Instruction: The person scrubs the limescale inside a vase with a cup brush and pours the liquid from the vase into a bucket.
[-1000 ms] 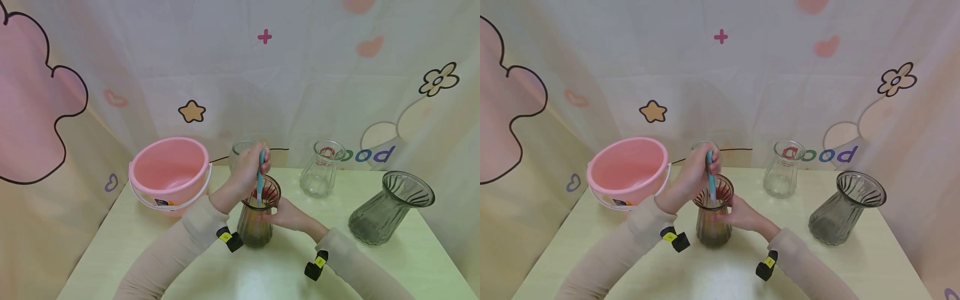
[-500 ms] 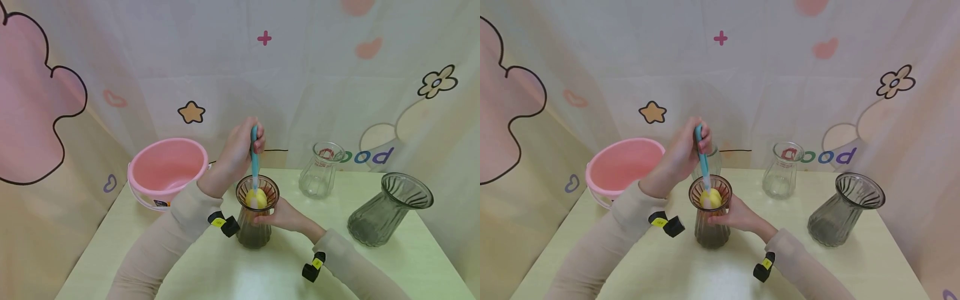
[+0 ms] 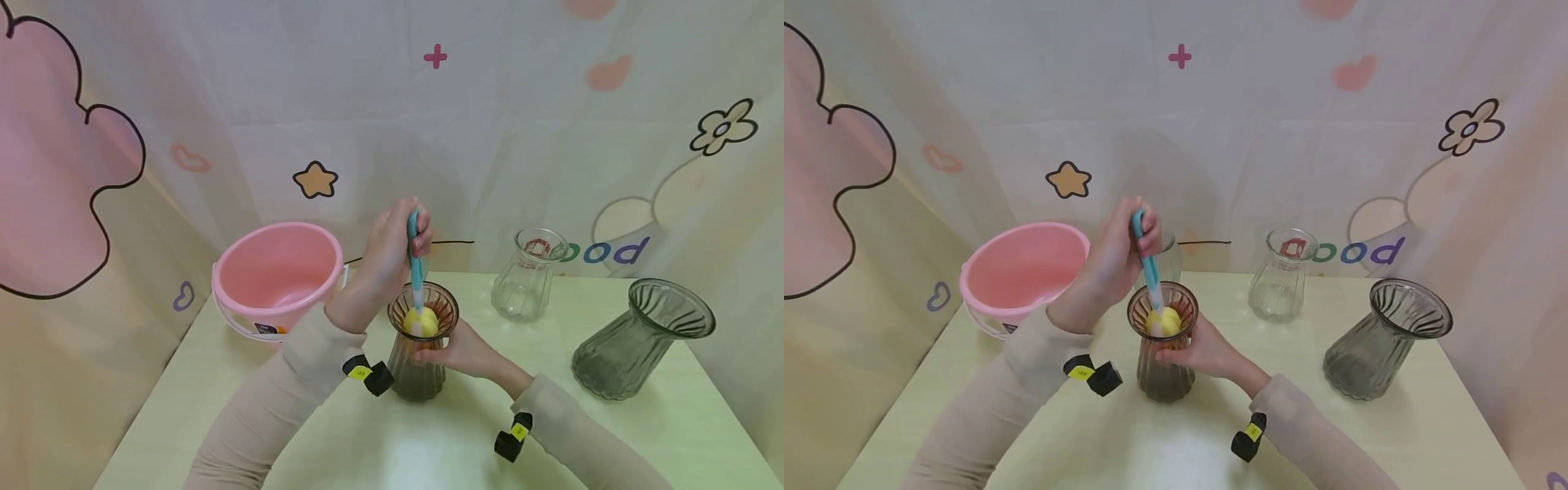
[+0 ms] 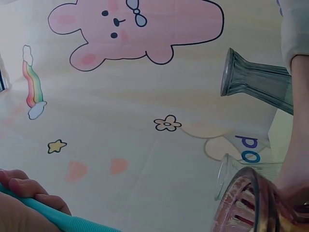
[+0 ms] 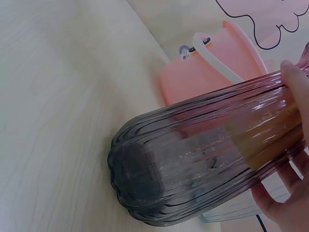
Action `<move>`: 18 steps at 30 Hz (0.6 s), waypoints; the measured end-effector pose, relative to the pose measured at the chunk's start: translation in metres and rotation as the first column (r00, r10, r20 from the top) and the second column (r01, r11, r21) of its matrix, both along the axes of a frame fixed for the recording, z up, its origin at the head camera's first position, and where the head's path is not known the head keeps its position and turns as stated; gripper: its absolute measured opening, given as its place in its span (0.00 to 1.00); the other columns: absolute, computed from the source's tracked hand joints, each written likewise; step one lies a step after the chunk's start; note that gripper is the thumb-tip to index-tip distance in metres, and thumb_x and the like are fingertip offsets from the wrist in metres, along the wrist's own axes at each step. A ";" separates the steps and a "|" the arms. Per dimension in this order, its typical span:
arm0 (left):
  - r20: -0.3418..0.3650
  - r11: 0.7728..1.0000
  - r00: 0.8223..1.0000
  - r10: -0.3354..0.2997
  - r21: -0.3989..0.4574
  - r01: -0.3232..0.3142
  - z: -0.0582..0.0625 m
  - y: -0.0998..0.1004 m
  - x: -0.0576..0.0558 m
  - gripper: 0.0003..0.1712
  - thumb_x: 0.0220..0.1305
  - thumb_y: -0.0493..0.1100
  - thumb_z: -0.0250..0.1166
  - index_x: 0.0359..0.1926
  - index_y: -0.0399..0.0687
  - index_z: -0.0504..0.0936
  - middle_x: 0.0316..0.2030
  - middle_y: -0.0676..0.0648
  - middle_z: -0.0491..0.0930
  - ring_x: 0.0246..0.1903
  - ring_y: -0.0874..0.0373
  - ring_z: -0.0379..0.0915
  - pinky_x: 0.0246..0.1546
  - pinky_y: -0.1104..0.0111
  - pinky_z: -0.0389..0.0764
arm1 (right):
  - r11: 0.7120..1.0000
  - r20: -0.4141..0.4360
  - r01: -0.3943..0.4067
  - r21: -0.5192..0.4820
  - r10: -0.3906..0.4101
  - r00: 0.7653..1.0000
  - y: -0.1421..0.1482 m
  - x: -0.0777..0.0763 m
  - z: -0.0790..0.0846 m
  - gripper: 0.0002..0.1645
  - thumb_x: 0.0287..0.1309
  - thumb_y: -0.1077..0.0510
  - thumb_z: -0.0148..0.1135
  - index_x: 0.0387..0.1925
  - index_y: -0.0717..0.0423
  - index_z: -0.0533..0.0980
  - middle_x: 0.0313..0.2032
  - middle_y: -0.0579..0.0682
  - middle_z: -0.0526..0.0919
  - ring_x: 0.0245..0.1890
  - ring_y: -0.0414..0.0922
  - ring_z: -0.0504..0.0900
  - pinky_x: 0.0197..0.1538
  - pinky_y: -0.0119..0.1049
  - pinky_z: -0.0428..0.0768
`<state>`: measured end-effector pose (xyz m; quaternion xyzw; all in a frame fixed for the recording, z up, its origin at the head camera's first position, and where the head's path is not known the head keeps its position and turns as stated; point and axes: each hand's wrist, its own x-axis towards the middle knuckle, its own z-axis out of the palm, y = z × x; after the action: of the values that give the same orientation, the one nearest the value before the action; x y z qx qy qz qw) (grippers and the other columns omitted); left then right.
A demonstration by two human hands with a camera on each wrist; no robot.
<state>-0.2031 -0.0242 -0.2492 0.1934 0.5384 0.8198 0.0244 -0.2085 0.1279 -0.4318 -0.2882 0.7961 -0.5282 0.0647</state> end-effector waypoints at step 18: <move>0.112 0.993 0.994 -0.017 -0.112 0.030 -0.079 0.015 -0.011 0.17 0.63 0.43 0.41 0.17 0.46 0.62 0.14 0.53 0.59 0.17 0.60 0.52 0.22 0.70 0.56 | 0.998 -0.090 0.059 0.030 -0.056 0.994 -0.004 0.006 0.005 0.38 0.44 0.62 0.71 0.57 0.53 0.61 0.51 0.50 0.72 0.49 0.44 0.72 0.52 0.38 0.73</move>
<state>-0.2144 -0.0092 -0.3287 0.1523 0.5796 0.7970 0.0748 -0.2021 0.1241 -0.4270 -0.2875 0.8146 -0.5034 0.0184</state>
